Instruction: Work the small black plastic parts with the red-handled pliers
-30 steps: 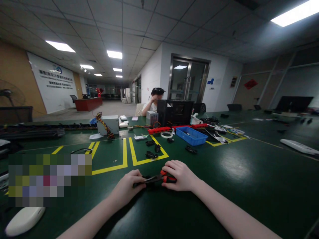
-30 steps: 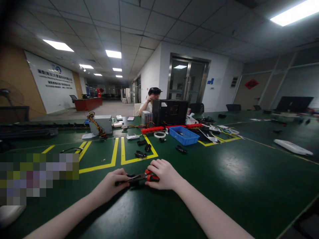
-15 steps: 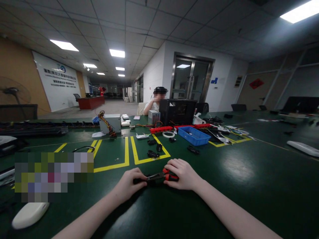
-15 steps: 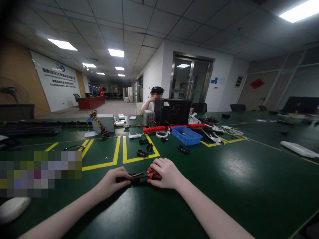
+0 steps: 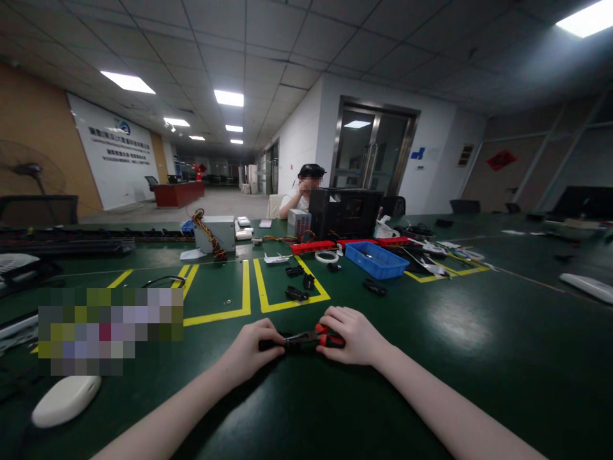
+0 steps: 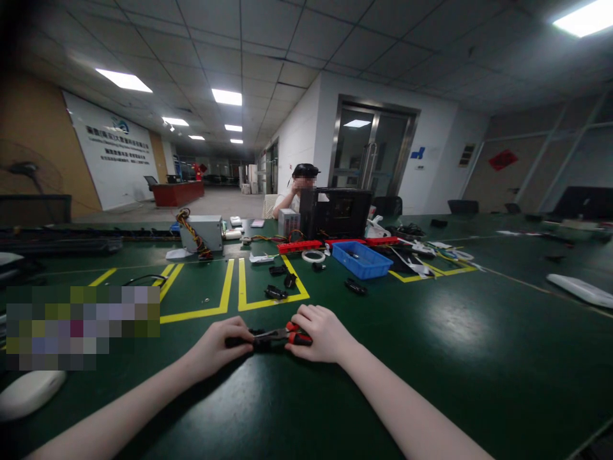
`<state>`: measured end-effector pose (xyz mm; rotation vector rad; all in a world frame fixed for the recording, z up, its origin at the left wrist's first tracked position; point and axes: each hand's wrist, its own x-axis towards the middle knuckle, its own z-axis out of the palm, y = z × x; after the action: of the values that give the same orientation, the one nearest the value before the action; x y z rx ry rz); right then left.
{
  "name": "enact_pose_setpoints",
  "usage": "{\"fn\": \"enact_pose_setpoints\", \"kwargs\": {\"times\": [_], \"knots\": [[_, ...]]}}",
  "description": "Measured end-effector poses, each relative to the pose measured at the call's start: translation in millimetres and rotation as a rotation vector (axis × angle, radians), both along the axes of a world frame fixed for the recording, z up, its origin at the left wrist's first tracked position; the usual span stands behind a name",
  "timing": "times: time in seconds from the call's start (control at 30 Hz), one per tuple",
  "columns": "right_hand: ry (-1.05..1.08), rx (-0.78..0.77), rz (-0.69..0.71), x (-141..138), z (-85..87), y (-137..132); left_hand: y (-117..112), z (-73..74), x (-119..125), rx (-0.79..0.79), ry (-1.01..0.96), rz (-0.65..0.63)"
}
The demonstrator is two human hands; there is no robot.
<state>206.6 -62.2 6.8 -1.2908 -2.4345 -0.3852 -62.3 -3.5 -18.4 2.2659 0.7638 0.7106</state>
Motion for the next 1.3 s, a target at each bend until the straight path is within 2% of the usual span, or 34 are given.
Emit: {"fn": "enact_pose_setpoints", "kwargs": {"times": [0.23, 0.37, 0.53, 0.73, 1.0, 1.3], "knots": [[0.014, -0.05, 0.002, 0, 1.3, 0, -2, 3.8, 0, 0.013, -0.033, -0.014], [0.025, -0.08, -0.011, -4, 2.6, -2, -4, 2.6, -1, 0.07, -0.049, -0.027], [0.043, -0.127, -0.01, -7, 5.8, -2, -7, 1.6, -1, 0.135, -0.03, 0.017], [0.063, -0.167, -0.001, -2, 8.7, -1, -8, 1.9, -2, 0.215, 0.049, 0.047], [0.074, -0.185, 0.003, -1, 8.7, -1, -14, 2.4, 2, 0.447, 0.257, 0.029], [0.096, -0.169, -0.025, -1, 6.8, -1, -12, 4.0, 0, 0.407, 0.227, 0.008]]}}
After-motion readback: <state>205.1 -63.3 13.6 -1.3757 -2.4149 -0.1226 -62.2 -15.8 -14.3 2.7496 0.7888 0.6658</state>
